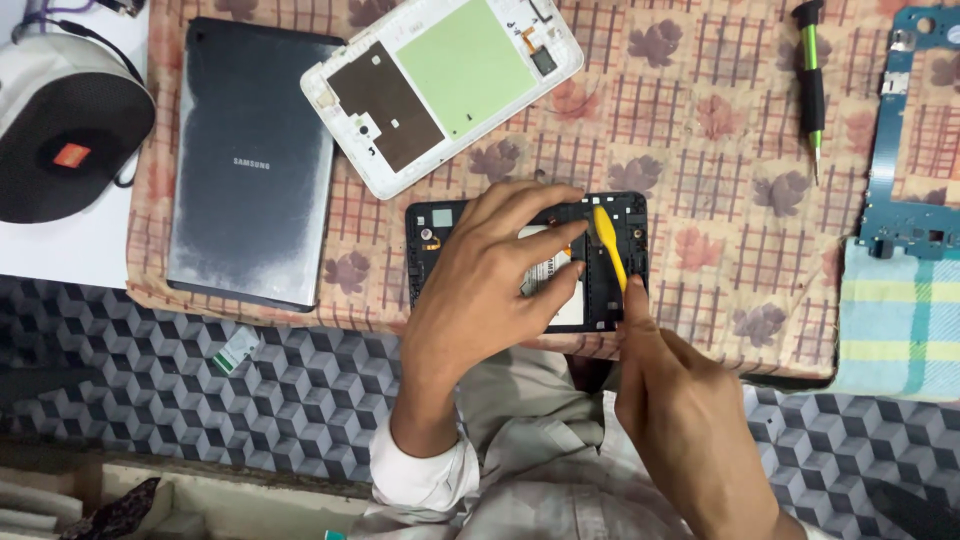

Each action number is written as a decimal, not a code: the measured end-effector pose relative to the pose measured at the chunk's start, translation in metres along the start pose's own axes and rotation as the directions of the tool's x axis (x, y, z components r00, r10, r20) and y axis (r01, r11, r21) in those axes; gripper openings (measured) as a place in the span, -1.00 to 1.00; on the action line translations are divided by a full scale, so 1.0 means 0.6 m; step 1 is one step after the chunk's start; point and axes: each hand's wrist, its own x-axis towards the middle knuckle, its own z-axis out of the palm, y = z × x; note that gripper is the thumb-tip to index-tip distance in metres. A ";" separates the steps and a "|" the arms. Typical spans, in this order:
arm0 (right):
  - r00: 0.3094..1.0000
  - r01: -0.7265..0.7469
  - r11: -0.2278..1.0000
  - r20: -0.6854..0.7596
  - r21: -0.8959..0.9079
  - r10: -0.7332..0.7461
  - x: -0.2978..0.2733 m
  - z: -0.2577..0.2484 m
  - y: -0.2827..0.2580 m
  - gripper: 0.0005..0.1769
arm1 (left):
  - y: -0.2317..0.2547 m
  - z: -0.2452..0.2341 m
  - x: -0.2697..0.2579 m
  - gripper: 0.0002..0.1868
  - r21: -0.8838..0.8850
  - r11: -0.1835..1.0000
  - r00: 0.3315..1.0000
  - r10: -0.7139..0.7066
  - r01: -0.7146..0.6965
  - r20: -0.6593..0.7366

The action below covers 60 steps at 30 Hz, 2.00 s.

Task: The person uses a yellow toothbrush to scrub the interior surfaces of a disassembled smartphone, focusing on the battery compartment and surrounding areas. The person holds the phone steady with one hand while brushing with the other.

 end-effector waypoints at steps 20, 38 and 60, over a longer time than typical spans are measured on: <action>0.998 0.048 0.998 0.034 -0.051 -0.047 -0.003 -0.014 0.005 -0.43 | 0.004 -0.001 -0.001 -0.68 -0.020 1.000 1.000 0.007 -0.007 -0.020; 0.995 0.095 0.993 0.032 -0.077 -0.092 -0.018 -0.032 -0.027 -0.49 | -0.004 0.010 -0.009 -0.68 0.005 0.999 0.996 0.052 -0.052 -0.066; 0.982 0.176 0.984 -0.069 -0.039 -0.178 -0.033 -0.033 -0.017 -0.50 | 0.026 -0.002 -0.018 -0.51 0.070 0.998 1.000 0.004 -0.003 -0.018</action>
